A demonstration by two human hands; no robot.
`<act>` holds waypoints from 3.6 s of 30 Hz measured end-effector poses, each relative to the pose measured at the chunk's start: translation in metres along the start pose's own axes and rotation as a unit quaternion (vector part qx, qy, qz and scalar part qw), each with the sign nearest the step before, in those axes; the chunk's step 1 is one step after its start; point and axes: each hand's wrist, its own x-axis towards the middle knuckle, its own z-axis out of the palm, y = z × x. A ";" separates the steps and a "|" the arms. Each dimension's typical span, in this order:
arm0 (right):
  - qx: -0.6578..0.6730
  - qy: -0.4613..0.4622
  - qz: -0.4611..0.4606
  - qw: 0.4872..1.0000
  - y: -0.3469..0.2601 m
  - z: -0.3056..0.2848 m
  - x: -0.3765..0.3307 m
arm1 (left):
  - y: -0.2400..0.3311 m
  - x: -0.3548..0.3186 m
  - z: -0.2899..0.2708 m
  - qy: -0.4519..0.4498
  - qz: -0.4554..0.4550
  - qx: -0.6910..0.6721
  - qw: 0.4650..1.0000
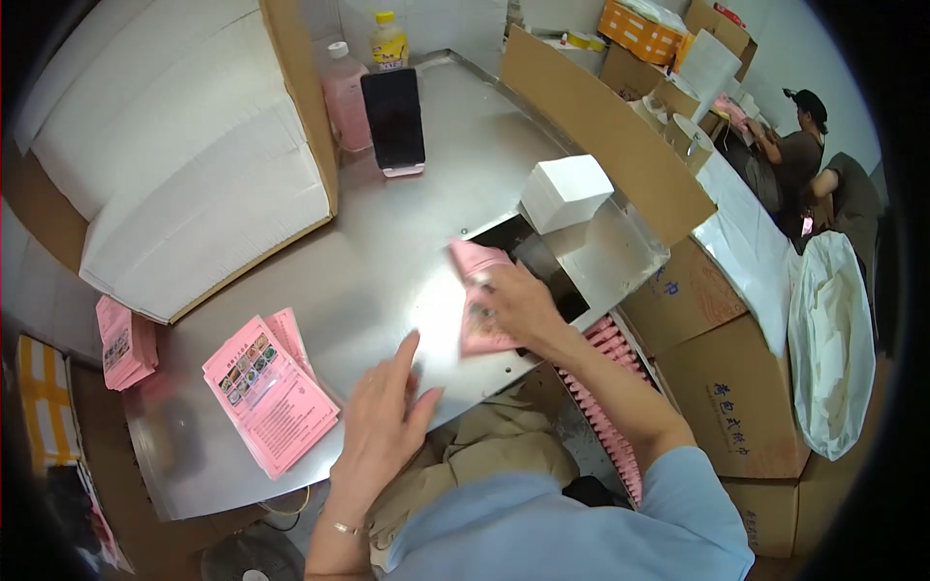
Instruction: Inserting pink promotional flyers into white cardboard boxes at a packaging station.
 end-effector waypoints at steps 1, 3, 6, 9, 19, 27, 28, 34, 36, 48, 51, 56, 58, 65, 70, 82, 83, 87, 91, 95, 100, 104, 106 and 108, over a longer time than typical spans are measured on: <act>0.107 0.025 0.114 0.987 0.004 -0.009 -0.003 | -0.008 -0.006 -0.002 0.022 0.042 0.003 0.999; -0.085 -0.140 0.123 0.979 0.019 -0.016 0.001 | -0.005 -0.013 -0.005 0.033 0.090 -0.008 0.995; -0.013 0.052 0.042 0.998 0.000 -0.038 -0.002 | -0.023 -0.026 -0.030 0.153 0.096 0.095 0.979; -0.179 0.300 -0.007 0.937 0.016 -0.085 0.034 | -0.036 -0.053 -0.067 0.259 -0.023 0.210 0.943; -0.249 0.231 0.067 0.938 0.050 -0.080 0.011 | -0.092 -0.075 -0.084 0.120 -0.151 0.248 0.949; -0.210 0.255 0.073 0.941 0.047 -0.085 0.015 | -0.027 -0.008 -0.006 0.125 0.107 0.179 0.970; -0.189 0.254 0.090 0.944 0.052 -0.086 0.013 | -0.014 0.001 0.006 0.043 0.086 0.165 0.982; -0.180 0.274 0.062 0.943 0.051 -0.088 0.005 | -0.034 0.006 0.039 0.105 0.045 0.181 0.977; -0.181 0.272 0.045 0.944 0.052 -0.092 0.004 | -0.026 0.010 0.051 0.056 0.097 0.119 0.987; -0.105 0.054 -0.229 0.966 -0.072 -0.026 0.007 | -0.002 0.020 0.057 0.100 0.065 0.159 0.980; -0.160 -0.077 -0.199 0.964 -0.090 -0.018 -0.002 | -0.009 0.020 0.047 0.090 0.016 0.197 0.976; -0.275 0.254 -0.010 0.927 -0.018 -0.097 0.002 | -0.004 0.010 0.041 0.094 -0.026 0.266 0.959; -0.289 0.222 0.046 0.930 0.032 -0.102 0.008 | -0.001 0.019 0.044 0.136 0.006 0.278 0.951; -0.153 0.261 0.060 0.951 0.057 -0.087 0.010 | 0.003 0.016 0.032 0.085 0.038 0.257 0.962; -0.209 0.256 0.044 0.943 0.051 -0.086 0.002 | -0.005 0.012 0.038 0.041 0.032 0.262 0.964; -0.103 0.000 -0.104 0.989 -0.048 0.019 0.009 | 0.006 0.020 0.034 0.039 0.080 0.092 0.992; -0.076 0.015 -0.067 0.995 -0.033 0.022 0.011 | 0.005 0.018 0.026 0.021 0.044 0.055 0.997; 0.006 -0.062 0.113 0.992 0.029 -0.002 -0.001 | -0.003 -0.003 0.001 0.027 0.048 0.021 0.998; -0.138 -0.085 0.059 0.985 0.007 -0.031 -0.012 | -0.016 -0.023 -0.026 0.206 0.090 0.088 0.970; -0.228 0.289 -0.023 0.930 0.008 -0.091 0.010 | -0.067 -0.071 -0.078 0.244 -0.116 0.357 0.894; -0.250 0.270 0.041 0.929 0.058 -0.073 0.017 | -0.077 -0.073 -0.086 0.057 -0.166 0.336 0.925; -0.172 0.267 0.048 0.947 0.062 -0.078 0.009 | -0.041 -0.021 -0.028 0.186 0.012 0.055 0.981; -0.157 0.261 0.059 0.951 0.062 -0.079 0.008 | -0.033 0.000 0.016 0.071 0.074 0.119 0.988; -0.220 0.242 0.048 0.944 0.058 -0.078 0.008 | -0.021 0.008 0.033 0.047 0.072 0.225 0.971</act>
